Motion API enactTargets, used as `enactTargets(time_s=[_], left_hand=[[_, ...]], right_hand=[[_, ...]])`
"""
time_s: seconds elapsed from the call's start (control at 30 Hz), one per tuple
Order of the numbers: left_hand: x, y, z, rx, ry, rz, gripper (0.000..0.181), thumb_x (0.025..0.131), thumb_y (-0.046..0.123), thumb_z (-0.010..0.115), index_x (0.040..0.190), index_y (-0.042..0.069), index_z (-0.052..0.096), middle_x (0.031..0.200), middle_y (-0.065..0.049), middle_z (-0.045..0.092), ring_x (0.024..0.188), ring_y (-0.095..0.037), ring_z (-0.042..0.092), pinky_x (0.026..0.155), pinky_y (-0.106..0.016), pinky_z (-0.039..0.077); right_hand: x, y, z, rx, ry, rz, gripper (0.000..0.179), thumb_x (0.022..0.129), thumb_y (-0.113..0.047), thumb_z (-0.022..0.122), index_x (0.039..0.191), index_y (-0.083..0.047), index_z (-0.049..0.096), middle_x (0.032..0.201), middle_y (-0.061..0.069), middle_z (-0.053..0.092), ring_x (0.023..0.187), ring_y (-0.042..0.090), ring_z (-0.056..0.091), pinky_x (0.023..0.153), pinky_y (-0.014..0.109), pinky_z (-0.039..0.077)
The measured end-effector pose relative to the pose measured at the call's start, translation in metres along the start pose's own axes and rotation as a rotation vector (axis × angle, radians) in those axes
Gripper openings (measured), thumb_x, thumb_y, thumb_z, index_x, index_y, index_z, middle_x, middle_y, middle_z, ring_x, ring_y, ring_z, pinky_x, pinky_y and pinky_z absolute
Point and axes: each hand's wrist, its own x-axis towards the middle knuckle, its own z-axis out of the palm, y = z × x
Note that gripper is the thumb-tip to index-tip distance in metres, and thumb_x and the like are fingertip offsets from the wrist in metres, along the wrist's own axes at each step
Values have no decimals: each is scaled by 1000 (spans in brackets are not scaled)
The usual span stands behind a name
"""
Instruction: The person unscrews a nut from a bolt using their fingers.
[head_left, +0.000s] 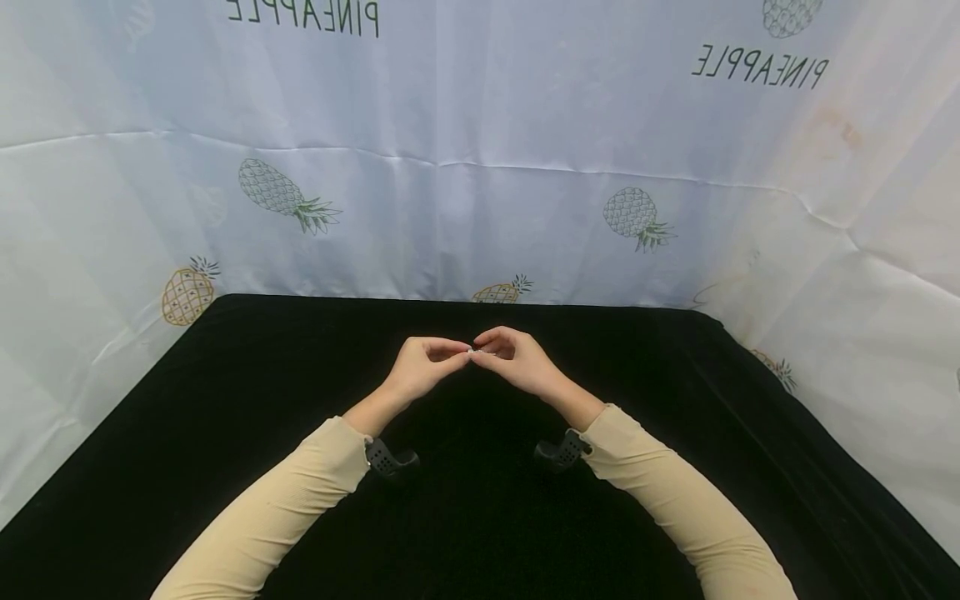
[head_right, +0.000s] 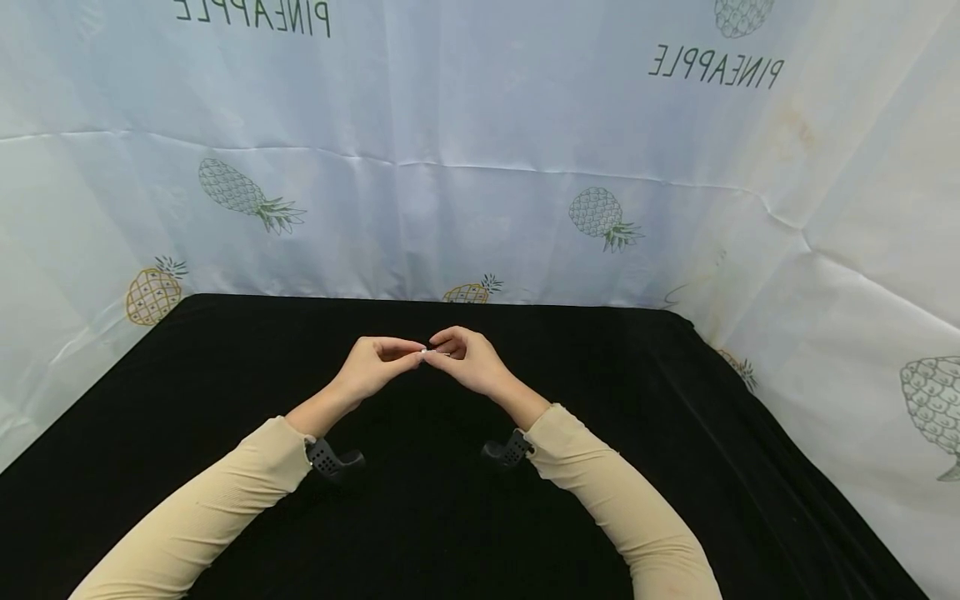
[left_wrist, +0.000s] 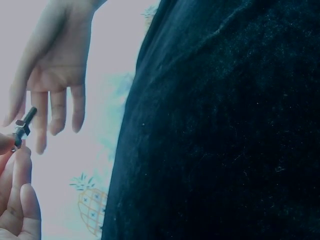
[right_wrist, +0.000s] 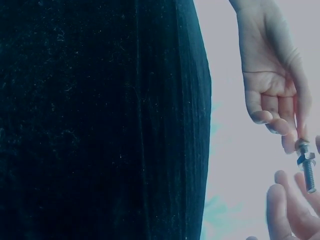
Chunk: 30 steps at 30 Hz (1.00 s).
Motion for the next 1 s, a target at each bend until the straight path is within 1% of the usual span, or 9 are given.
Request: enactTargets(time_s=[0.07,0.17,0.3,0.4,0.5,0.67,0.73,0.87,1.0], left_hand=[[0,0,0,1,0,2,25,88,22,64,106,5,69,109,-13,70,98,-23,67,85,-34,54],[0,0,0,1,2,-7,25,88,23,65,106,6,69,109,-12,70,98,-23,67,85,-34,54],[1,-1,1,9,1,-10,25,88,23,65,106,6,69,108,-13,70,97,-22,67,85,-34,54],[1,-2,1,13,7,-13,25,88,24,65,106,7,70,107,-12,70,97,-22,67,84,-34,54],[1,-2,1,13,8,-7,25,88,23,65,106,7,70,108,-12,70,98,-22,66,85,-34,54],[1,-2,1,3,4,-3,24,88,23,65,106,6,70,108,-12,70,98,-23,67,86,-34,54],[1,-2,1,4,5,-6,24,88,23,65,105,7,70,108,-12,70,98,-22,67,85,-34,54],[1,-2,1,12,13,-10,25,88,24,65,105,7,70,107,-12,70,97,-22,66,85,-34,54],[1,-2,1,9,14,-9,25,88,23,65,105,7,70,108,-12,70,98,-22,66,85,-34,54]], right_hand=[[0,-1,0,6,-17,32,29,94,-26,55,115,-6,60,107,14,67,102,31,62,90,42,51],[-1,-1,0,7,-35,31,29,96,-25,51,112,-3,62,104,16,68,102,36,62,90,43,51],[0,1,-1,-38,-9,-12,23,92,-21,59,109,-6,63,107,12,67,100,28,63,88,37,52],[0,2,-1,-51,10,-48,25,88,-18,64,111,-7,61,112,12,64,102,24,62,89,36,52],[0,1,-1,-34,7,-30,29,88,-20,63,114,-7,59,114,12,63,104,24,61,90,36,51],[-1,-1,0,10,-20,19,29,94,-25,55,114,-5,61,107,14,66,103,33,62,90,42,51],[-2,-1,0,11,-22,1,28,95,-23,54,112,-2,62,106,16,67,101,35,62,89,43,51],[-3,-3,-1,-21,8,-40,25,90,-19,61,110,-4,62,109,14,66,100,28,64,88,38,52],[-2,-3,-1,-20,23,-48,32,87,-19,65,114,-3,58,113,15,63,101,25,63,88,35,52]])
